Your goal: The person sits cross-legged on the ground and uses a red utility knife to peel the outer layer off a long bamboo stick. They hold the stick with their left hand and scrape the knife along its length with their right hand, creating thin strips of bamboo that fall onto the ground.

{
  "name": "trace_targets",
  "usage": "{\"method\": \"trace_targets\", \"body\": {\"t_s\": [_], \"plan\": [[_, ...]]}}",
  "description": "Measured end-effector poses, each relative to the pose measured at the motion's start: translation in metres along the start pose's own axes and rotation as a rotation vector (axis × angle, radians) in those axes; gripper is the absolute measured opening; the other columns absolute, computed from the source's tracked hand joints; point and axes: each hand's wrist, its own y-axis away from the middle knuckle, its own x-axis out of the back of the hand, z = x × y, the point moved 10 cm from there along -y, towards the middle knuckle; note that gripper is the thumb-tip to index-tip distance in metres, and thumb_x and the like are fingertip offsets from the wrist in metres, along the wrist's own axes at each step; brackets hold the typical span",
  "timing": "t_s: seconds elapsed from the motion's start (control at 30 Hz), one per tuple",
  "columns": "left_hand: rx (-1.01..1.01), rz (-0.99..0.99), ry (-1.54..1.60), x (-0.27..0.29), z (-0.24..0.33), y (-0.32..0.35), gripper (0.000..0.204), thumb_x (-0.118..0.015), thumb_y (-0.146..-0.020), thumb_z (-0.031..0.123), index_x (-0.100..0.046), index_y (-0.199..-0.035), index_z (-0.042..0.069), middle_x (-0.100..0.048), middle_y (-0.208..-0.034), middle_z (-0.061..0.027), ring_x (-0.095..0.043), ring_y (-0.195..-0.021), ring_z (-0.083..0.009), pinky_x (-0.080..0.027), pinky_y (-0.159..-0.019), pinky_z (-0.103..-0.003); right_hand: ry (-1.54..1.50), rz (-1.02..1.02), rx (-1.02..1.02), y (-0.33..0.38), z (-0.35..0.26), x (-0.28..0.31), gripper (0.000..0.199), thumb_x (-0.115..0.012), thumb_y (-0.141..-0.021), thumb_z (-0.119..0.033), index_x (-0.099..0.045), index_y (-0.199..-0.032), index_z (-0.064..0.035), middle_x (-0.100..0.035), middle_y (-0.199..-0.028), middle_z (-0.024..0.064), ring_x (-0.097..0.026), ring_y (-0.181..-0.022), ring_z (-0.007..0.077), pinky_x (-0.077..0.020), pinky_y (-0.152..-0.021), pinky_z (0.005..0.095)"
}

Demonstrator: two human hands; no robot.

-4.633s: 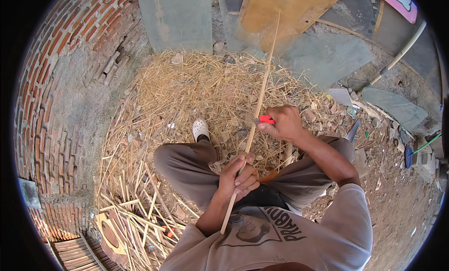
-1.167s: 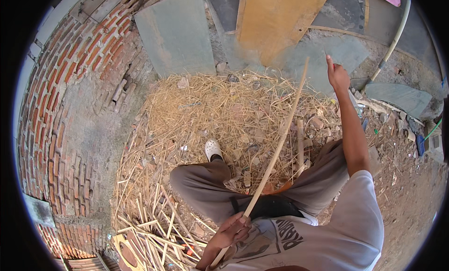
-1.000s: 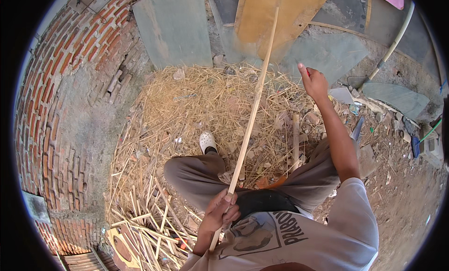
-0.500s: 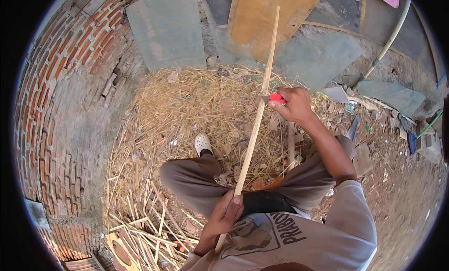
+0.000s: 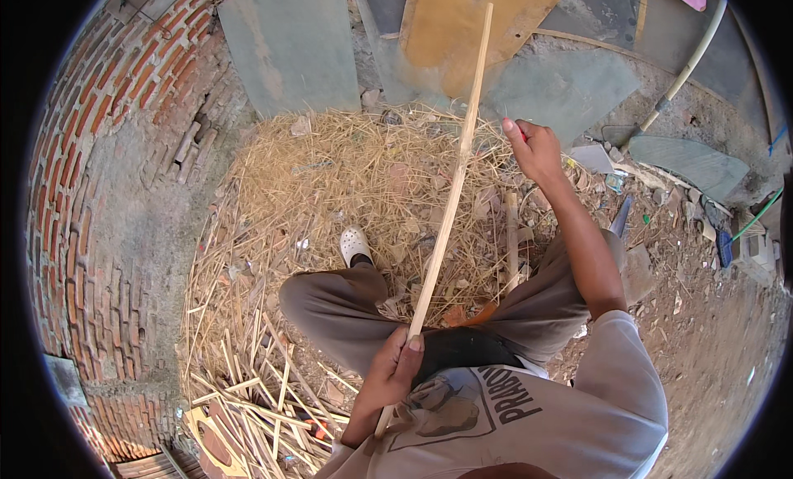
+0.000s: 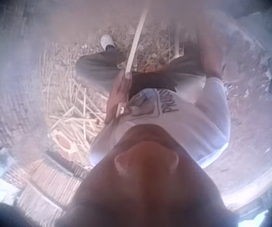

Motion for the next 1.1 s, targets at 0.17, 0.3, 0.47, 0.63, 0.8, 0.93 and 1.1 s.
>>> {"method": "trace_targets", "body": {"t_s": [0.17, 0.3, 0.47, 0.63, 0.8, 0.93, 1.1], "plan": [[-0.105, -0.013, -0.099, -0.004, 0.028, -0.008, 0.018, -0.043, -0.104, 0.019, -0.048, -0.092, 0.006, -0.038, -0.065, 0.0058, -0.033, -0.057, -0.0025, -0.028, -0.050, -0.021, -0.083, -0.057, 0.272, 0.028, -0.043, -0.010, 0.062, -0.052, -0.089, -0.062, -0.061, -0.067, -0.0042, -0.052, -0.052, 0.0148, -0.056, -0.051, 0.0361, -0.0438, -0.052, 0.0440], [-0.110, -0.023, -0.112, -0.007, 0.025, -0.010, 0.015, -0.044, -0.103, 0.017, -0.049, -0.094, 0.005, -0.039, -0.066, 0.0050, -0.033, -0.060, -0.0029, -0.030, -0.051, -0.023, -0.047, -0.078, 0.290, 0.030, -0.047, -0.012, 0.062, -0.053, -0.088, -0.062, -0.061, -0.066, -0.0048, -0.049, -0.049, 0.0126, -0.054, -0.048, 0.0346, -0.0430, -0.050, 0.0439], [-0.074, 0.001, -0.196, -0.013, 0.028, -0.003, 0.014, -0.045, -0.102, 0.015, -0.049, -0.094, 0.004, -0.039, -0.066, 0.0038, -0.035, -0.060, -0.0040, -0.031, -0.051, -0.024, 0.127, -0.023, 0.416, 0.029, -0.051, -0.013, 0.067, -0.050, -0.089, -0.064, -0.059, -0.063, -0.0040, -0.051, -0.050, 0.0124, -0.055, -0.049, 0.0335, -0.0432, -0.051, 0.0446], [0.109, -0.200, -0.127, -0.021, -0.011, 0.031, 0.013, -0.045, -0.102, 0.015, -0.049, -0.094, 0.005, -0.041, -0.068, 0.0029, -0.036, -0.060, -0.0051, -0.032, -0.052, -0.024, 0.059, 0.143, -0.413, -0.051, 0.118, 0.047, 0.078, -0.036, -0.091, -0.072, -0.060, -0.066, -0.0017, -0.059, -0.060, 0.0181, -0.060, -0.064, 0.0381, -0.0452, -0.063, 0.0476], [-0.024, 0.035, -0.023, 0.003, -0.003, 0.011, 0.021, -0.042, -0.105, 0.022, -0.054, -0.100, 0.005, -0.038, -0.059, 0.0066, -0.032, -0.049, -0.0014, -0.025, -0.044, -0.019, 0.073, 0.112, -0.156, -0.020, 0.048, 0.022, 0.074, -0.038, -0.092, -0.069, -0.062, -0.070, -0.0020, -0.057, -0.059, 0.0184, -0.059, -0.062, 0.0390, -0.0447, -0.062, 0.0471], [-0.035, 0.121, 0.060, 0.027, 0.009, -0.018, 0.029, -0.041, -0.105, 0.019, -0.058, -0.118, 0.000, -0.040, -0.057, 0.0033, -0.034, -0.047, -0.0013, -0.029, -0.044, -0.018, 0.014, -0.125, 0.053, 0.019, -0.005, -0.031, 0.071, -0.042, -0.091, -0.068, -0.063, -0.070, -0.0035, -0.056, -0.056, 0.0164, -0.059, -0.057, 0.0366, -0.0456, -0.057, 0.0465], [-0.103, 0.148, 0.187, 0.034, 0.037, -0.057, 0.040, -0.039, -0.106, 0.025, -0.055, -0.129, -0.003, -0.040, -0.056, 0.0025, -0.034, -0.042, -0.0038, -0.030, -0.038, -0.019, -0.032, -0.339, 0.359, 0.068, -0.071, -0.065, 0.057, -0.057, -0.087, -0.057, -0.062, -0.073, -0.0023, -0.051, -0.054, 0.0160, -0.057, -0.055, 0.0357, -0.0432, -0.053, 0.0445]]}}
